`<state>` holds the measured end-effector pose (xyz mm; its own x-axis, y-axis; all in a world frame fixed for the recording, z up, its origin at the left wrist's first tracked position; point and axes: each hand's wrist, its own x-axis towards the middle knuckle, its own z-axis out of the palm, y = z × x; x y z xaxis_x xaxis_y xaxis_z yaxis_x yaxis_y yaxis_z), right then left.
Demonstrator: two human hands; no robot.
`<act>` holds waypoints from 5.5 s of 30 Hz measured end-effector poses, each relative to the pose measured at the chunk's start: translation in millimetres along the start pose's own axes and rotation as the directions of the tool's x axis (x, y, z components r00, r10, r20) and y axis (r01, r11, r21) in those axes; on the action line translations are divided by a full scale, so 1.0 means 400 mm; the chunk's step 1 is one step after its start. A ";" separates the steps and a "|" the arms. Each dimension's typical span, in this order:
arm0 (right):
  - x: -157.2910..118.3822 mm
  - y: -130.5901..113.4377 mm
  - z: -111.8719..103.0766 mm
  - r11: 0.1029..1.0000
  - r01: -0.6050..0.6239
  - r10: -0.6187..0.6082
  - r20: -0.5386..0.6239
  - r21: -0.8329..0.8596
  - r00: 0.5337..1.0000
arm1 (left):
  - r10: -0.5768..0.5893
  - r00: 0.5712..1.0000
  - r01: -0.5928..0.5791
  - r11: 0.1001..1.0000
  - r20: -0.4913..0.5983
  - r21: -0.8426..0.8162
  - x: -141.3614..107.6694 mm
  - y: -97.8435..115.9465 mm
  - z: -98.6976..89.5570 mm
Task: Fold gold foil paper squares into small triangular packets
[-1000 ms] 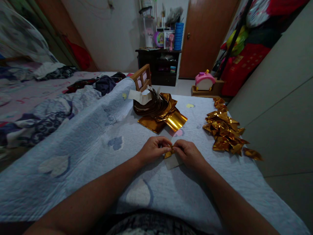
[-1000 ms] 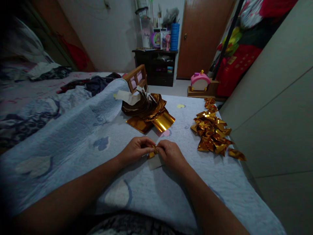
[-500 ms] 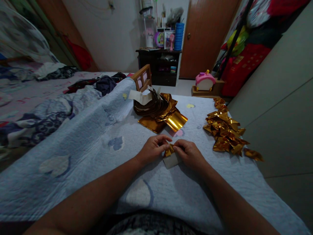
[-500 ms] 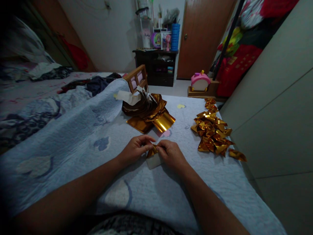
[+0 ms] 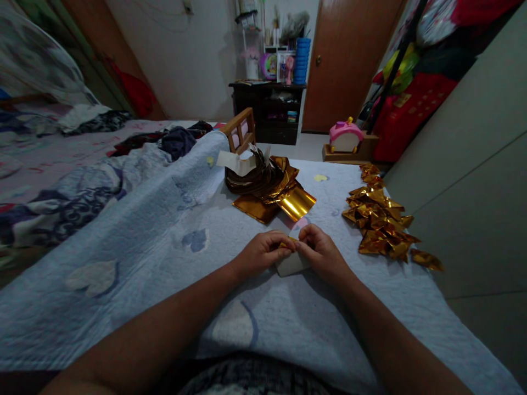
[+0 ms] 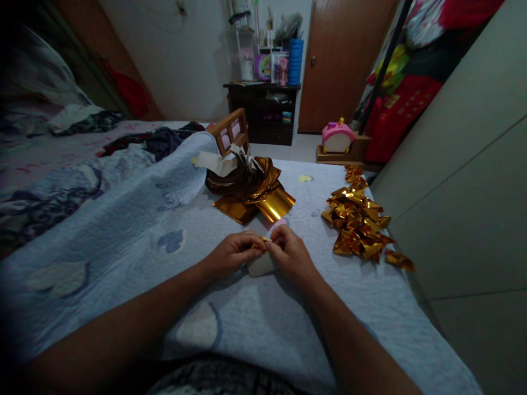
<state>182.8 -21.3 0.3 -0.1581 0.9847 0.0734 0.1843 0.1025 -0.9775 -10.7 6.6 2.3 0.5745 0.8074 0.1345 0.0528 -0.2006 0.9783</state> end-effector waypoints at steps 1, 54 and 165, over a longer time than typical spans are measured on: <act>-0.001 -0.002 -0.001 1.000 0.013 -0.013 0.000 -0.003 1.000 | -0.008 1.000 0.008 1.000 -0.015 0.005 0.001 0.002 -0.002; -0.026 -0.003 0.030 0.664 0.503 -0.344 0.371 -0.553 0.862 | 0.010 0.981 0.097 0.837 -0.192 0.539 -0.003 -0.002 -0.011; 0.009 0.002 0.067 0.616 0.101 -0.059 0.082 -0.781 0.995 | -0.031 0.976 -0.094 0.833 0.216 0.545 -0.003 0.001 -0.084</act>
<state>156.2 -21.5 -5.5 -0.2481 0.9619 0.1146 0.8553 0.2730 -0.4403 -38.9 24.0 8.0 0.7351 0.6746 0.0673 0.4348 -0.5454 0.7166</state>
